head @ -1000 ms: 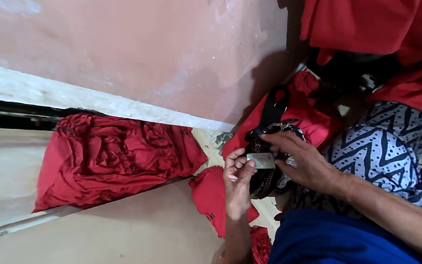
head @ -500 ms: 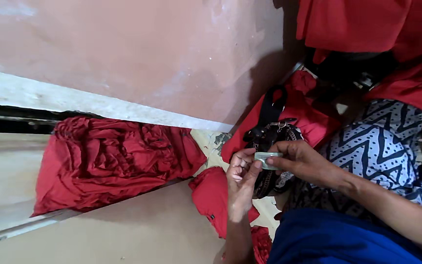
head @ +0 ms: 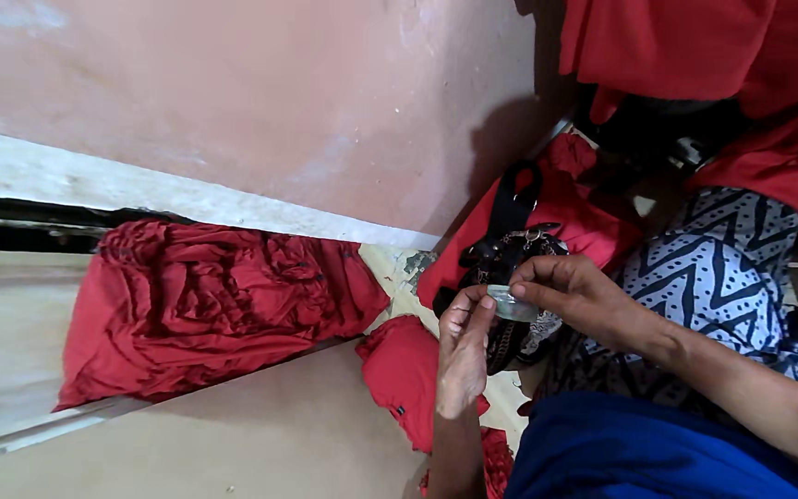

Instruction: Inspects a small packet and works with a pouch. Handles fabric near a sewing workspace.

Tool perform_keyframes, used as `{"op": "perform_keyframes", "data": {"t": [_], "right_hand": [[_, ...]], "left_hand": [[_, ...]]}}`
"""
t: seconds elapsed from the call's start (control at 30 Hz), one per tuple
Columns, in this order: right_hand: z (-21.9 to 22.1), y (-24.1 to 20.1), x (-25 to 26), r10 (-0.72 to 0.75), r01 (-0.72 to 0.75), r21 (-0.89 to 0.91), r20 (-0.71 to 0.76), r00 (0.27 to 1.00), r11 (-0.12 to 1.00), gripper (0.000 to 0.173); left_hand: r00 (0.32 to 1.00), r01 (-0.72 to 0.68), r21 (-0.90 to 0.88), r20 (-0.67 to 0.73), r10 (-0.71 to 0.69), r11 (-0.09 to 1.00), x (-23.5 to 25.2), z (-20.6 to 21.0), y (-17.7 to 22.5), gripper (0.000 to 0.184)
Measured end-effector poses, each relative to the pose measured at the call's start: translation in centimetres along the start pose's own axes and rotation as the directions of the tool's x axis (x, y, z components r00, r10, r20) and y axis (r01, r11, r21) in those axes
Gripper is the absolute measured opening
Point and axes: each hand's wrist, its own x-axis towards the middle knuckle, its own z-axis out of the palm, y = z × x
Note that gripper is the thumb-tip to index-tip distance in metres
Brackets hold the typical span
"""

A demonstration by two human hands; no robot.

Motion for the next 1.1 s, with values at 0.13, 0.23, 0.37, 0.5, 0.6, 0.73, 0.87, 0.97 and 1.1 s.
{"op": "perform_keyframes", "data": {"t": [0.13,0.23,0.37,0.5,0.6,0.73,0.87,0.97,1.1], "right_hand": [[0.3,-0.3,-0.1,0.054,-0.053,0.107,-0.009,0.999,0.993,0.014],[0.2,-0.2,-0.2,0.042,-0.040,0.127,-0.011,0.999,0.991,0.014],[-0.1,0.2,-0.3,0.023,-0.019,0.102,-0.037,0.999,0.995,0.011],[-0.1,0.3,-0.3,0.060,-0.052,0.137,-0.057,0.997,0.989,0.013],[0.0,0.3,-0.5,0.076,-0.063,0.174,-0.064,0.995,0.983,0.014],[0.0,0.6,-0.4,0.091,-0.077,0.154,-0.087,0.992,0.985,0.013],[0.0,0.8,-0.3,0.099,-0.085,0.111,-0.123,0.987,0.990,0.012],[0.1,0.7,-0.2,0.005,-0.003,0.021,-0.143,0.990,1.000,0.008],[0.1,0.3,-0.2,-0.143,0.139,-0.043,-0.142,0.979,0.989,0.006]], "left_hand": [[0.993,0.118,-0.243,0.026,-0.115,0.963,-0.1,0.6,-0.1,0.026],[0.992,0.124,-0.301,0.010,-0.127,0.946,-0.1,0.9,-0.5,0.025],[0.998,-0.030,-0.113,-0.056,0.024,0.993,0.0,1.1,-0.9,0.021],[0.999,-0.009,-0.109,-0.049,0.003,0.994,0.1,1.4,-0.9,0.020],[0.996,0.083,-0.205,0.001,-0.085,0.975,0.2,1.2,-0.9,0.023],[1.000,0.014,-0.071,-0.021,-0.016,0.997,0.3,1.0,-1.4,0.018],[0.997,-0.055,0.145,-0.049,0.063,0.988,0.5,1.3,-1.9,0.014],[0.985,-0.099,0.191,-0.117,0.123,0.977,0.4,2.3,-1.9,0.013],[0.938,-0.268,0.203,-0.168,0.303,0.942,0.3,2.9,-1.8,0.017]]}}
